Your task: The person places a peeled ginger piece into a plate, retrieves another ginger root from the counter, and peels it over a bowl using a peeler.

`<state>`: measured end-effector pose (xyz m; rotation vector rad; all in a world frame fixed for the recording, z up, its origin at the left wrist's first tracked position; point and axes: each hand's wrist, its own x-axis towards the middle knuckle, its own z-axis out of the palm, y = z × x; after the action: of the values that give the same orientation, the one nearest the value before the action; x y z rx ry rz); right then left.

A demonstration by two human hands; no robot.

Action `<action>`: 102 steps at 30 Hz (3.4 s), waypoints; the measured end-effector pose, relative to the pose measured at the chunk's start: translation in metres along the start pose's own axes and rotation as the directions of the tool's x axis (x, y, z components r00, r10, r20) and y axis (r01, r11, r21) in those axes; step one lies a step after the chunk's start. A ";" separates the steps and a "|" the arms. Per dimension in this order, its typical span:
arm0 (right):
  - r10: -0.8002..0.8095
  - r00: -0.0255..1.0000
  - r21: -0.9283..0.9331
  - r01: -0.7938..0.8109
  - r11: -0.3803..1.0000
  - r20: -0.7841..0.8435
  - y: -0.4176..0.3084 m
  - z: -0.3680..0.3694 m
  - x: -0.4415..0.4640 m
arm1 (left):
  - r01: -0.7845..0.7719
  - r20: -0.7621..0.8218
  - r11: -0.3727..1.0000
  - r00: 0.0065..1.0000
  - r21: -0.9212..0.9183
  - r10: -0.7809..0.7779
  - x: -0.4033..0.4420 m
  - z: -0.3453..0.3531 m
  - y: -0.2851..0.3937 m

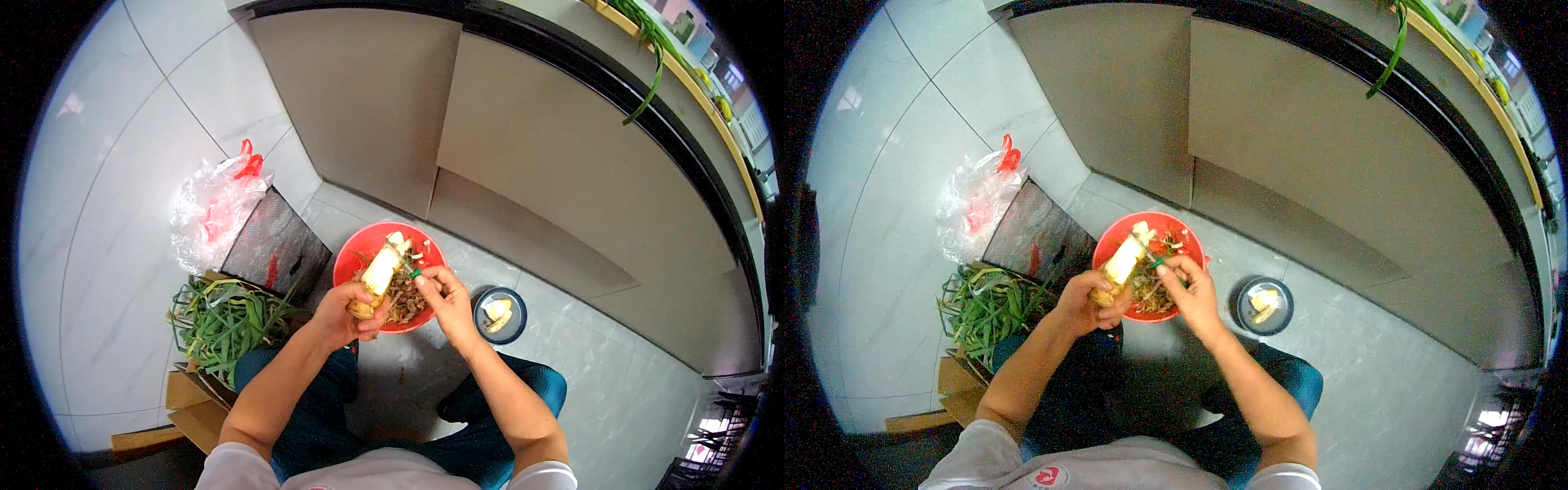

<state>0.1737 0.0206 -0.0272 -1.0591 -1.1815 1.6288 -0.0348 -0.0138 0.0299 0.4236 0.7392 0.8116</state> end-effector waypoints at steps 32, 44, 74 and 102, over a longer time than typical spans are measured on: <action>-0.332 0.942 -0.578 0.240 0.780 -0.056 -0.009 0.005 -0.011 | 0.037 0.075 0.999 0.997 -0.022 -0.035 0.007 -0.011 -0.009; -0.084 0.990 0.009 0.083 0.996 0.112 0.004 0.008 -0.015 | 0.058 0.095 0.998 0.994 0.010 -0.059 0.002 -0.001 -0.002; 0.097 0.963 0.711 -0.251 0.657 0.251 -0.020 0.006 0.002 | 0.172 0.353 0.933 0.934 -0.316 -0.053 0.013 0.011 -0.020; -0.222 0.973 -0.486 0.222 0.845 0.057 -0.024 0.007 -0.021 | -0.079 -0.135 0.994 0.988 -0.070 0.069 0.008 0.004 -0.006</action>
<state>0.1766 0.0033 0.0010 -1.1744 -1.7069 1.1692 -0.0254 -0.0120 0.0255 0.3336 0.8173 0.9414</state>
